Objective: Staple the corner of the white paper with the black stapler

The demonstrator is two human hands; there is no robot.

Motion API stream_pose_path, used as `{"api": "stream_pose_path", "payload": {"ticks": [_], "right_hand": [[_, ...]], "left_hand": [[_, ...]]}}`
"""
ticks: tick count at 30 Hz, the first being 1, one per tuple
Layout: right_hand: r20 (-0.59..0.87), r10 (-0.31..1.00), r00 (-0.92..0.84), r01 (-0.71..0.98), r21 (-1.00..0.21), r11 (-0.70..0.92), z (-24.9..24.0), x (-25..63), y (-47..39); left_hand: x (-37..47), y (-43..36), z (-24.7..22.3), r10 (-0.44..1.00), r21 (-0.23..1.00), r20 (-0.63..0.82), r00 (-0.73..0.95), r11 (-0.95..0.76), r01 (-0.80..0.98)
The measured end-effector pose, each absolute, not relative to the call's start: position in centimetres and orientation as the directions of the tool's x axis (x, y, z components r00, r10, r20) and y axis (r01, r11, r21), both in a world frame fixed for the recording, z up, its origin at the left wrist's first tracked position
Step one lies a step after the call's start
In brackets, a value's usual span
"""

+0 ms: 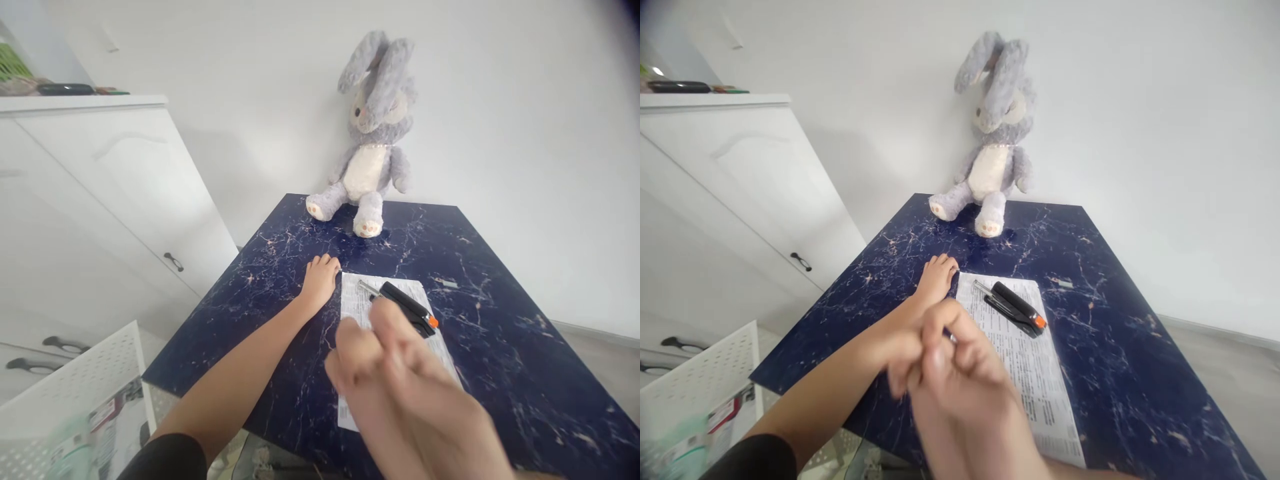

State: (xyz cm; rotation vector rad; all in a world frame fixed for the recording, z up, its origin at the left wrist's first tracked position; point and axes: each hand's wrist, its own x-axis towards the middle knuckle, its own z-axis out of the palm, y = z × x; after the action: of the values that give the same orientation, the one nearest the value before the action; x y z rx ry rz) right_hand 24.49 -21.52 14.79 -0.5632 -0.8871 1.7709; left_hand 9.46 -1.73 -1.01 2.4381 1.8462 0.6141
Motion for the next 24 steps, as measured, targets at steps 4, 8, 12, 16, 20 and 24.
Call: {"api": "stream_pose_path", "payload": {"ticks": [4,8,12,16,20,24], "right_hand": [[-0.076,0.940,-0.332,-0.676,-0.676,-0.293,13.6,22.6,-19.8],[-0.066,0.941,-0.333,-0.675,-0.680,-0.287,13.3,22.7,-19.9],[-0.048,0.940,-0.337,-0.669,-0.690,-0.275,13.4,22.9,-20.1],[-0.015,0.936,-0.351,-0.673,-0.691,-0.263,13.8,22.9,-20.0],[0.027,0.936,-0.351,-0.669,-0.707,-0.230,14.8,23.4,-20.0],[0.092,0.833,-0.546,-0.533,-0.805,-0.260,14.2,24.8,-21.1]], "left_hand": [[9.5,-2.2,-0.2,0.931,0.269,0.286,0.225,-0.303,0.914],[9.5,-2.5,0.4,0.945,0.328,0.250,0.210,-0.287,0.900],[9.6,-2.6,0.5,0.947,0.340,0.248,0.202,-0.281,0.897],[9.6,-2.6,0.4,0.941,0.316,0.269,0.206,-0.289,0.904],[9.5,-2.2,-0.2,0.935,0.278,0.287,0.211,-0.292,0.915],[9.4,-1.6,-0.8,0.939,0.240,0.268,0.216,-0.282,0.929]]}}
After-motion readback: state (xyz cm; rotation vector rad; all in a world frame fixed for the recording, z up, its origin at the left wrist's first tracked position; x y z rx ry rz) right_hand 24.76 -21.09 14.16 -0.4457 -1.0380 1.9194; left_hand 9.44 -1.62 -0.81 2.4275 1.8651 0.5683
